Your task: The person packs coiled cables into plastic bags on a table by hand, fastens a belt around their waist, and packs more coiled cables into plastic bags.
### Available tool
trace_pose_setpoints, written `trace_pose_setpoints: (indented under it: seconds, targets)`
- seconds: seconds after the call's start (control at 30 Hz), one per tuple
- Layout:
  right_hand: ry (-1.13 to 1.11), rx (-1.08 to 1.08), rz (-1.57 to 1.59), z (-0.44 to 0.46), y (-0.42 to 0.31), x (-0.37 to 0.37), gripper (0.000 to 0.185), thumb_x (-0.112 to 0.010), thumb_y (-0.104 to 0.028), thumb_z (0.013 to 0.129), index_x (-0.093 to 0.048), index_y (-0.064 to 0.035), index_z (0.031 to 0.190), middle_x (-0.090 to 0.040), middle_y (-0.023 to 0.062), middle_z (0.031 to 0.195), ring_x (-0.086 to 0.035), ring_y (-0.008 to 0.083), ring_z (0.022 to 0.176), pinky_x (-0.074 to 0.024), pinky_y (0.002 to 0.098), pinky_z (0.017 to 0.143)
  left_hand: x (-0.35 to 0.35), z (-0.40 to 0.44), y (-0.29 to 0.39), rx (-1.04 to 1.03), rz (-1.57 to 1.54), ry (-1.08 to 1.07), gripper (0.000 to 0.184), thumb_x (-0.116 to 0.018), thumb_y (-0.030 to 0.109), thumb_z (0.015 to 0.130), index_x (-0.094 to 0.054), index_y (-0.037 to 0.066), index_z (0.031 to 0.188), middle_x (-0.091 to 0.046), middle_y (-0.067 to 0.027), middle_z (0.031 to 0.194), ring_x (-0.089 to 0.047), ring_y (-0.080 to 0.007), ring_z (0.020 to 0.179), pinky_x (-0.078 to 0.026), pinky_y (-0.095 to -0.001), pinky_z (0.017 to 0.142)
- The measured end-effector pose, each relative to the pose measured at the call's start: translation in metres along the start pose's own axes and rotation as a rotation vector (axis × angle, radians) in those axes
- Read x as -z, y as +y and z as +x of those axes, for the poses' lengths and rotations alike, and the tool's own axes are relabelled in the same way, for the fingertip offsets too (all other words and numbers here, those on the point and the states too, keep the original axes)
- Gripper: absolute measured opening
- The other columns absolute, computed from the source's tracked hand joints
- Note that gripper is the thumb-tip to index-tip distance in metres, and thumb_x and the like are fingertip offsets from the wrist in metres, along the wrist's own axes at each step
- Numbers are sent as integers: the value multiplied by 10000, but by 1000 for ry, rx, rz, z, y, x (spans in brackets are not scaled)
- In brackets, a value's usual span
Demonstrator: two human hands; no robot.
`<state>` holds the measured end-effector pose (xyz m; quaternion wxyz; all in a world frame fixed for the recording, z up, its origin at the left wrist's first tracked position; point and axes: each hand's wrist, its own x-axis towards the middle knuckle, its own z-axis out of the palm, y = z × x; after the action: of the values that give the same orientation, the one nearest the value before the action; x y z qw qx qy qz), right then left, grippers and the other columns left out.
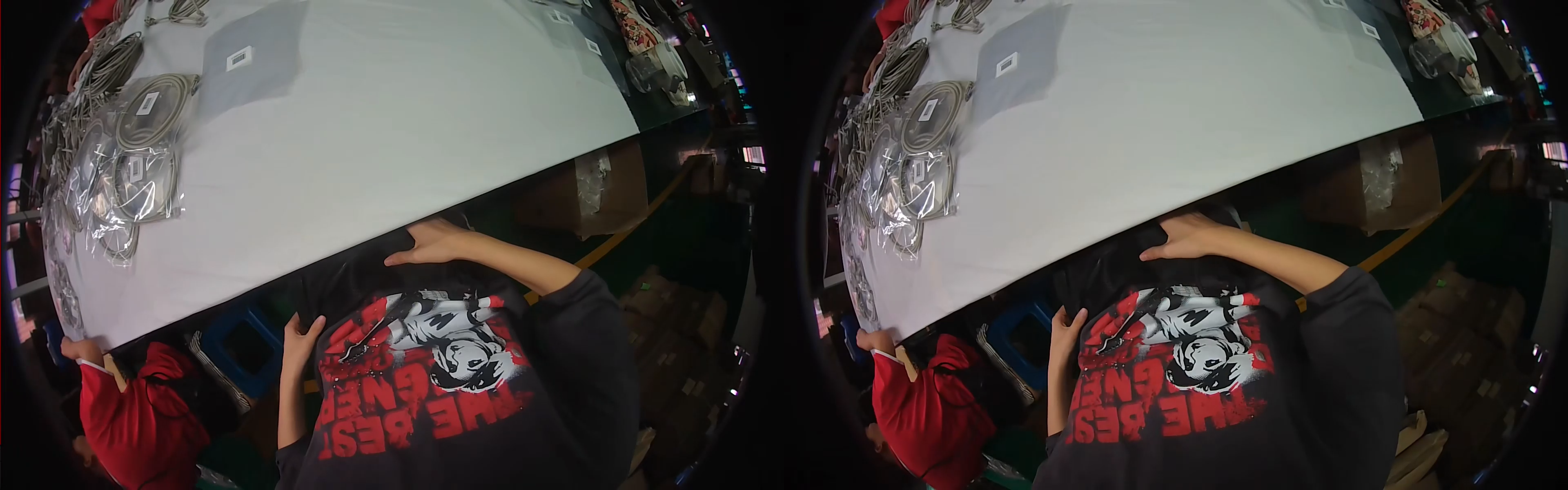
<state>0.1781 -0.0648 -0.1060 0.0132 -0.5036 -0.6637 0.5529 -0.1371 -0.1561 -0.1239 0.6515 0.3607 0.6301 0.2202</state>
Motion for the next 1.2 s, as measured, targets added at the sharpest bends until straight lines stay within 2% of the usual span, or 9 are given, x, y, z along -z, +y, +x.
trace_pose_setpoints:
  seconds: [0.23,0.33,0.5,0.6,0.7,0.83,1.0,1.1,1.2]
  targets:
    - [179,64,30,-11,9,-8,912,-688,-482,640,-327,68,1272,-338,270,1307,-317,386,1226,-269,387,1029,-14,-5,10,-63,196,61,352,-610,207,829,-527,-43,1062,-627,-91,904,-590,-137,799,-465,-253,715]
    - [216,17,57,-34,12,3,886,-706,-439,639,-334,53,1276,-342,261,1309,-319,372,1231,-273,382,1027,-29,-12,37,-243,533,72,470,-647,235,793,-494,-123,1056,-629,-172,911,-600,-168,820,-468,-282,736]
    - [157,56,273,-71,25,18,860,-730,-386,641,-345,47,1277,-380,215,1294,-353,304,1219,-293,345,1013,-30,-2,24,-323,555,-1,487,-660,204,779,-478,-147,1064,-630,-189,898,-607,-205,835,-464,-296,762]
    - [140,111,424,-87,34,14,827,-740,-364,664,-359,49,1270,-408,178,1282,-374,246,1207,-302,326,1003,-40,-5,52,-191,246,-132,502,-681,146,748,-467,-168,1076,-603,-229,958,-594,-258,911,-438,-303,826]
    - [-5,-115,1192,-89,61,4,771,-727,-304,694,-361,50,1273,-451,163,1236,-398,208,1180,-308,301,992,-48,-2,57,-205,86,-151,489,-692,112,731,-478,-145,1088,-579,-223,1031,-571,-245,965,-416,-292,860]
    - [4,-361,907,-82,73,0,738,-712,-270,715,-356,44,1279,-463,158,1224,-440,197,1139,-339,286,963,-66,6,76,-368,200,-329,459,-695,76,723,-505,-92,1105,-548,-173,1126,-531,-194,1022,-390,-273,891]
    - [132,-227,775,-80,54,14,712,-723,-285,704,-402,56,1241,-502,156,1185,-480,192,1093,-373,293,932,-87,16,87,-412,250,-494,397,-681,29,729,-544,-25,1098,-572,-78,1104,-514,-130,1002,-396,-249,873]
    - [-151,-20,467,-62,43,33,673,-718,-356,702,-481,75,1162,-563,166,1098,-537,208,1024,-415,285,887,-93,25,88,-300,154,-484,425,-692,-6,697,-535,-29,1092,-588,-70,1040,-532,-127,952,-415,-254,851]
    - [-366,-93,385,-38,37,43,704,-751,-351,651,-492,68,1155,-567,181,1093,-540,233,1024,-420,297,879,-94,29,83,-242,113,-484,438,-699,-28,677,-532,-33,1082,-599,-66,998,-545,-125,918,-428,-259,835]
